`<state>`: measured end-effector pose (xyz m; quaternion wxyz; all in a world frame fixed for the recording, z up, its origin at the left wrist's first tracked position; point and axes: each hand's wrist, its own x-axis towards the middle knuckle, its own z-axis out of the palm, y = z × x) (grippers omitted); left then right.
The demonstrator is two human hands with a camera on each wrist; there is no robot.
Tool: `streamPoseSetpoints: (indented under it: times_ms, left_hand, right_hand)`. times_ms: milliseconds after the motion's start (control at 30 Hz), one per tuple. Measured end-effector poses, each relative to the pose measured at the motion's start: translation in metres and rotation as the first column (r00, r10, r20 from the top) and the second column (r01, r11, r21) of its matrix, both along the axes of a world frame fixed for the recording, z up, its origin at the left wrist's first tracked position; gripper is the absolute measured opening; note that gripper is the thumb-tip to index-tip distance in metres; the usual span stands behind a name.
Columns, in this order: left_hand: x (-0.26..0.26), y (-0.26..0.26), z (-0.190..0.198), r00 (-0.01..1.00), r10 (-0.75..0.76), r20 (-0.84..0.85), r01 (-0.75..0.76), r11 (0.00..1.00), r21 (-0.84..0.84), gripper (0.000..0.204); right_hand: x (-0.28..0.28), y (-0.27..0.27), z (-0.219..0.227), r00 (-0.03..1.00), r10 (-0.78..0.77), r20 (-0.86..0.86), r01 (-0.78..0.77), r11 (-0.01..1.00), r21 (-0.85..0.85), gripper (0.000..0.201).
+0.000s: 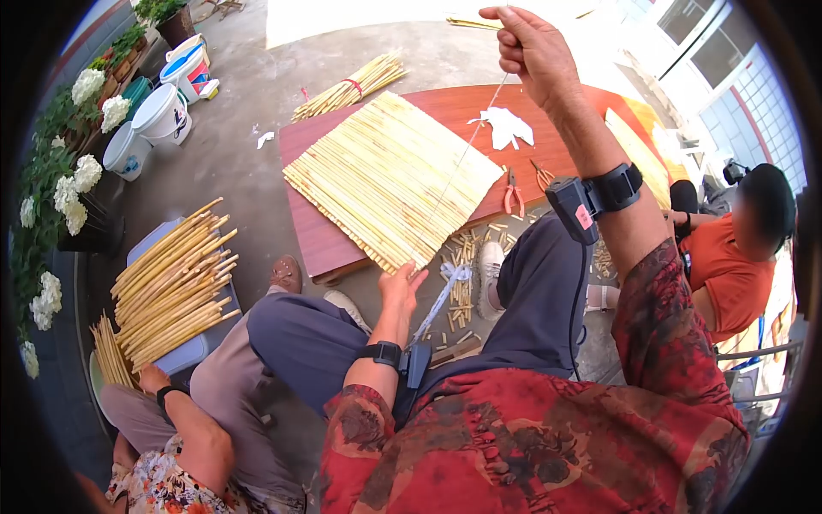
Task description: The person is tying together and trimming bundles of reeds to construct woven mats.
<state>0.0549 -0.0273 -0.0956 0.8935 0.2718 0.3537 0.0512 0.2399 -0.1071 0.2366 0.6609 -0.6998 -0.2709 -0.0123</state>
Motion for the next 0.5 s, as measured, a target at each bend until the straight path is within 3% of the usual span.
streamPoseSetpoints:
  times_ms: [67, 133, 233, 267, 333, 400, 467, 500]
  left_hand:
    - [-0.005, 0.001, 0.003, 0.999, 0.009, -0.039, -0.009, 1.000, -0.006, 0.027]
    - [-0.010, 0.000, 0.007, 0.999, 0.016, -0.035, -0.016, 1.000, -0.009, 0.028]
    - [-0.014, 0.000, 0.015, 1.000, 0.025, -0.015, -0.025, 1.000, -0.012, 0.030]
    - [-0.017, 0.001, 0.017, 1.000, 0.023, -0.001, -0.023, 1.000, -0.013, 0.030]
    - [-0.023, 0.005, 0.027, 1.000, 0.008, -0.011, -0.008, 1.000, 0.024, 0.031]
    - [-0.029, 0.009, 0.037, 1.000, -0.010, -0.016, 0.010, 0.999, 0.050, 0.031]
    - [-0.038, 0.015, 0.046, 0.999, -0.039, -0.016, 0.040, 0.994, 0.103, 0.027]
    - [-0.039, 0.017, 0.051, 0.999, -0.038, -0.016, 0.040, 0.994, 0.103, 0.027]
  right_hand:
    - [0.014, -0.009, -0.006, 0.970, -0.137, 0.199, 0.173, 0.969, -0.175, 0.024]
    - [0.018, -0.010, -0.039, 0.944, -0.136, 0.299, 0.274, 0.831, -0.484, 0.025]
    - [-0.010, -0.004, -0.108, 0.988, 0.116, 0.098, -0.001, 0.649, -0.760, 0.026]
    - [-0.021, -0.002, -0.136, 0.992, 0.127, 0.013, -0.072, 0.640, -0.765, 0.024]
    - [-0.051, 0.001, -0.178, 0.946, 0.199, -0.257, -0.324, 0.510, -0.797, 0.021]
    - [-0.056, -0.002, -0.196, 0.929, 0.228, -0.291, -0.370, 0.543, -0.754, 0.020]
    - [-0.071, -0.006, -0.220, 0.870, 0.448, -0.207, -0.436, 0.500, -0.748, 0.018]
    - [-0.075, -0.002, -0.209, 0.868, 0.321, -0.378, -0.489, 0.428, -0.760, 0.017]
